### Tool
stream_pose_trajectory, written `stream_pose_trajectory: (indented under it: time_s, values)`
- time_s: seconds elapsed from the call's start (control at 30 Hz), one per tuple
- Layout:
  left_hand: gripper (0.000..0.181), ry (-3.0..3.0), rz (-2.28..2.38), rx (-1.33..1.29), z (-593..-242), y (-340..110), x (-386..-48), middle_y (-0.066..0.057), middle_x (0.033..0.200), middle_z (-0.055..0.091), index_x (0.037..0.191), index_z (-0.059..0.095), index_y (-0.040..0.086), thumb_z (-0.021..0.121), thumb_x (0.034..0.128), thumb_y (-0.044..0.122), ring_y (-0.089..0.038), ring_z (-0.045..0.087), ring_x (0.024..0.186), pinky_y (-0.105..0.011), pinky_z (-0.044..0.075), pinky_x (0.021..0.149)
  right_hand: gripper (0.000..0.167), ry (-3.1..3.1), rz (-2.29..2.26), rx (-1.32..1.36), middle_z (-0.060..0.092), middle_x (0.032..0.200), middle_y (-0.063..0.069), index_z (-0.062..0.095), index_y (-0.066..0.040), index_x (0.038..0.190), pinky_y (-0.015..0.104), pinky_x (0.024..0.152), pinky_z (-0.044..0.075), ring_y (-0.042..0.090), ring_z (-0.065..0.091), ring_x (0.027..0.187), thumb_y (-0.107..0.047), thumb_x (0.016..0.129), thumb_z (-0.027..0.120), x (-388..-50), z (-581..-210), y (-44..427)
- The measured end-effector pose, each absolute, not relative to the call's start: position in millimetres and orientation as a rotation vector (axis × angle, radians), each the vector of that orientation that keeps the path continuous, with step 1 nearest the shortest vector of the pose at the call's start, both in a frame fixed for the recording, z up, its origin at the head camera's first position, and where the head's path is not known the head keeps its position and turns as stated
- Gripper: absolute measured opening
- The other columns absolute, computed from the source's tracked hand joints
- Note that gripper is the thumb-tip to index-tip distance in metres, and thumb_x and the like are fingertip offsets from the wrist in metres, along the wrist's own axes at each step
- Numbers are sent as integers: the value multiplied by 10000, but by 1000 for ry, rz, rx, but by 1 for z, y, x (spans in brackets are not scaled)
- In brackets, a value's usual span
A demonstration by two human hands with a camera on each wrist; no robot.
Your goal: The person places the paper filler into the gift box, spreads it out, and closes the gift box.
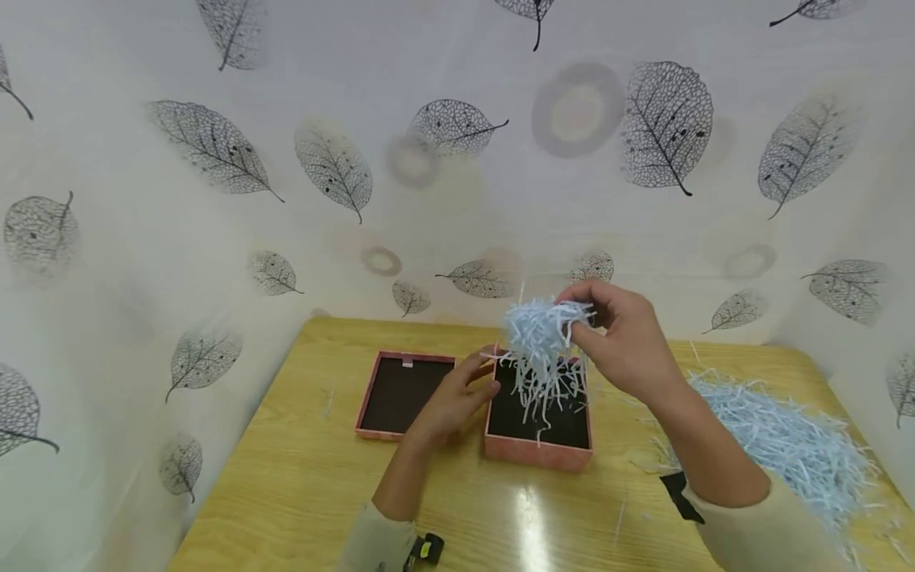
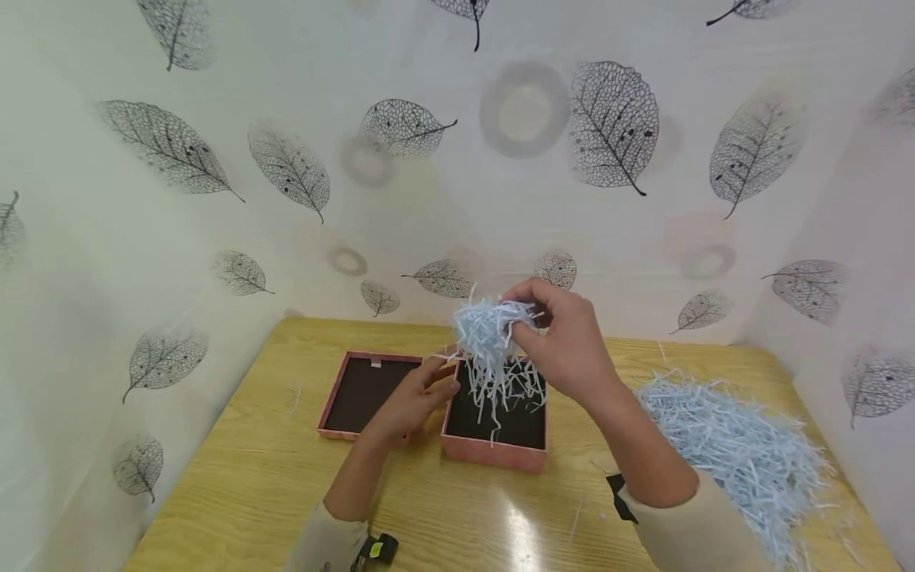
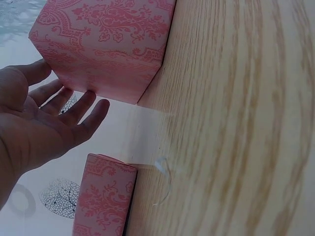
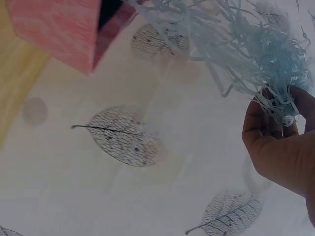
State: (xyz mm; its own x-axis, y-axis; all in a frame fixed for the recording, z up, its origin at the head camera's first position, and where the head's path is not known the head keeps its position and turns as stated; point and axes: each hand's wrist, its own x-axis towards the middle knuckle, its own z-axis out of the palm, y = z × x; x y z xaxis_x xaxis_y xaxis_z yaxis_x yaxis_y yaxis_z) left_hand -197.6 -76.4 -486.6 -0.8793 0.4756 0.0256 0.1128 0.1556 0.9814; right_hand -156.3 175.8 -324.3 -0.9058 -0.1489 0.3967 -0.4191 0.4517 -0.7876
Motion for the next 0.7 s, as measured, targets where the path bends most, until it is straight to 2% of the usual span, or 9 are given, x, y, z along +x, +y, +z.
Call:
stream_pose_trajectory:
  time_s: [0.1, 0.2, 0.3, 0.43, 0.53, 0.7]
  values:
    - [602, 2158, 1777, 552, -486, -76, -197, -45, 1700, 352, 1638, 418, 186, 618, 1077, 97, -358, 433, 1499, -494, 493, 1128, 214, -2503, 1450, 456, 716, 1046, 115, 721, -37, 1110, 251, 606, 538, 182, 641, 760, 93, 955, 653, -163, -354, 175]
    - [614, 2146, 1789, 565, -487, -75, -197, -55, 1704, 343, 1640, 413, 184, 612, 1073, 57, -370, 427, 1500, -481, 505, 1117, 215, -2550, 1464, 439, 711, 1040, 109, 721, -46, 1098, 267, 598, 489, 176, 593, 726, 95, 953, 646, -168, -385, 176]
    - [610, 2117, 1806, 599, -486, -75, -198, -86, 1717, 309, 1641, 401, 133, 589, 1073, 15, -398, 392, 1521, -482, 498, 1124, 216, -2594, 1415, 431, 715, 1027, 91, 723, -65, 1081, 284, 603, 461, 152, 537, 679, 86, 941, 660, -172, -413, 176]
    - [608, 2105, 1801, 594, -484, -75, -196, -44, 1726, 295, 1640, 411, 190, 588, 1079, 36, -385, 371, 1537, -515, 473, 1143, 224, -2682, 1202, 461, 734, 1025, 74, 727, -78, 1071, 307, 610, 428, 107, 438, 606, 65, 899, 709, -176, -443, 172]
    - [605, 2113, 1792, 575, -484, -75, -195, -20, 1723, 302, 1635, 419, 250, 596, 1084, 72, -371, 377, 1537, -536, 466, 1145, 221, -2732, 1044, 503, 732, 999, 84, 723, -55, 1045, 346, 628, 449, 116, 449, 620, 65, 860, 745, -179, -454, 166]
    - [599, 2121, 1786, 575, -485, -77, -196, -34, 1726, 296, 1640, 411, 234, 597, 1088, 96, -370, 373, 1540, -539, 460, 1150, 221, -2871, 758, 558, 728, 981, 96, 721, -37, 1051, 430, 695, 557, 212, 641, 794, 36, 858, 801, -181, -460, 149]
